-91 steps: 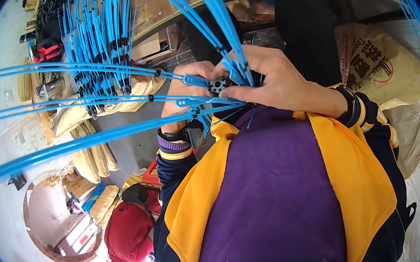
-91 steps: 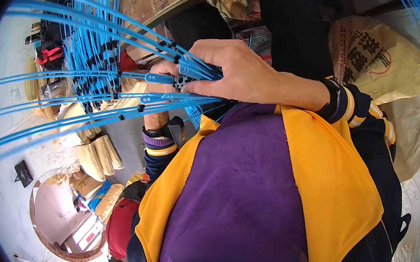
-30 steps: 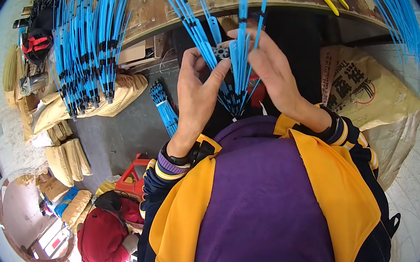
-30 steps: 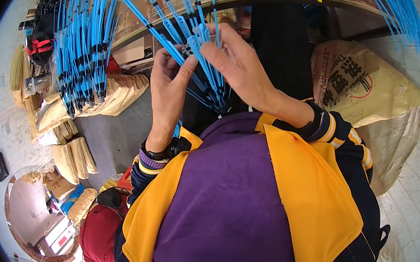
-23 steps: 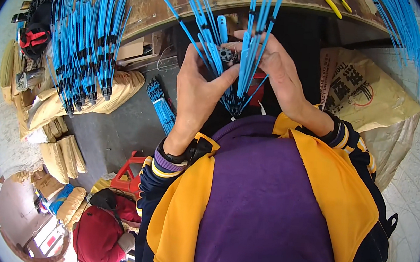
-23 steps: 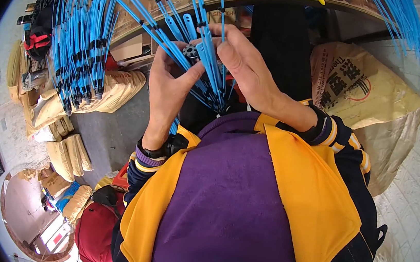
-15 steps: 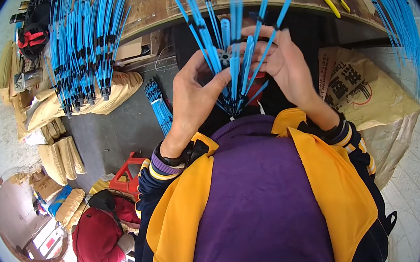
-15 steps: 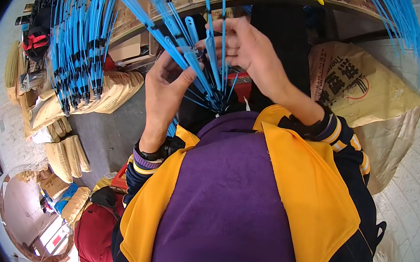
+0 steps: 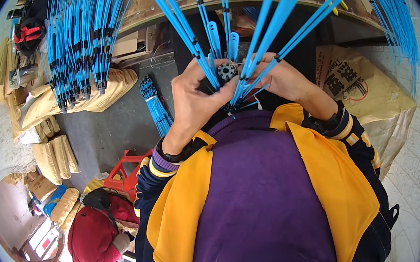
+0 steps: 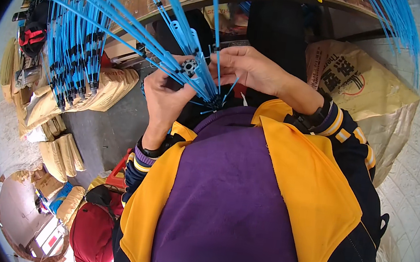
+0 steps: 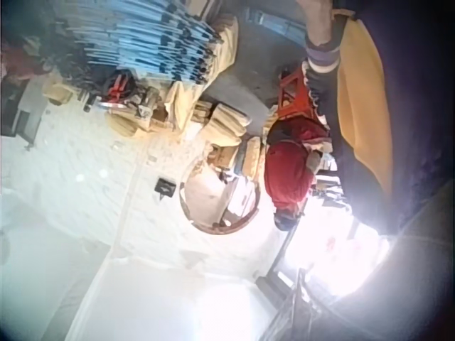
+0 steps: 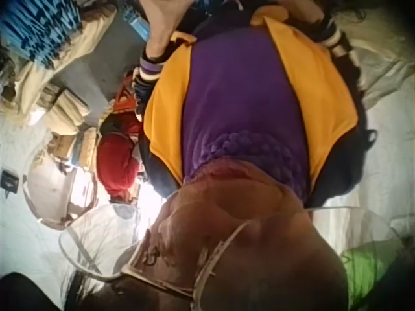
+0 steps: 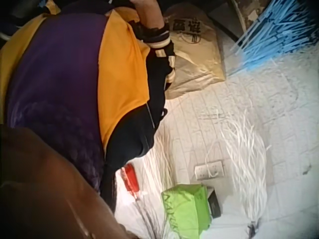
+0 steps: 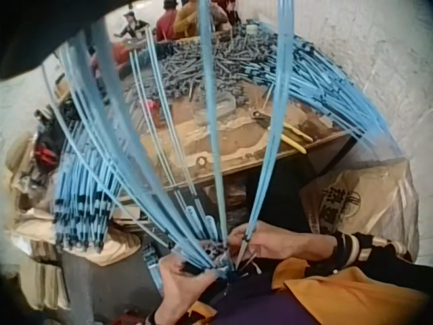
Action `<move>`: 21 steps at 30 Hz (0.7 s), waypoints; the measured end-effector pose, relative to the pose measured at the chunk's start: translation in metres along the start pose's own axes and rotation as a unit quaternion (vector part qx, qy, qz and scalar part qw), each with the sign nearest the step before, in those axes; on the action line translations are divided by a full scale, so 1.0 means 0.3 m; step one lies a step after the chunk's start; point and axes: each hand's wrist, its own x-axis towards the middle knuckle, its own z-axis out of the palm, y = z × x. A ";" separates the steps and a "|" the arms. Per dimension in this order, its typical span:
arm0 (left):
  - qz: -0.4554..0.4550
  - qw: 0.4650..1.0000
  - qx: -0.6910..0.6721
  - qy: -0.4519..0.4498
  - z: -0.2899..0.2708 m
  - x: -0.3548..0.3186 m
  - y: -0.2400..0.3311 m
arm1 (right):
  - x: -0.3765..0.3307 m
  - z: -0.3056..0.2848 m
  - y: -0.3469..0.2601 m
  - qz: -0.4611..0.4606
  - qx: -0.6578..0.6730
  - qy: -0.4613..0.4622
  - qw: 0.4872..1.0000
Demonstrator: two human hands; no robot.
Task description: Bundling and trimming groups of blue wires using zip ties and cutters at an assembly station.
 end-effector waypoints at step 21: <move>-0.077 0.985 -0.152 0.035 0.013 0.125 -0.125 | 0.024 -0.246 -0.502 -0.299 -0.807 0.442 0.252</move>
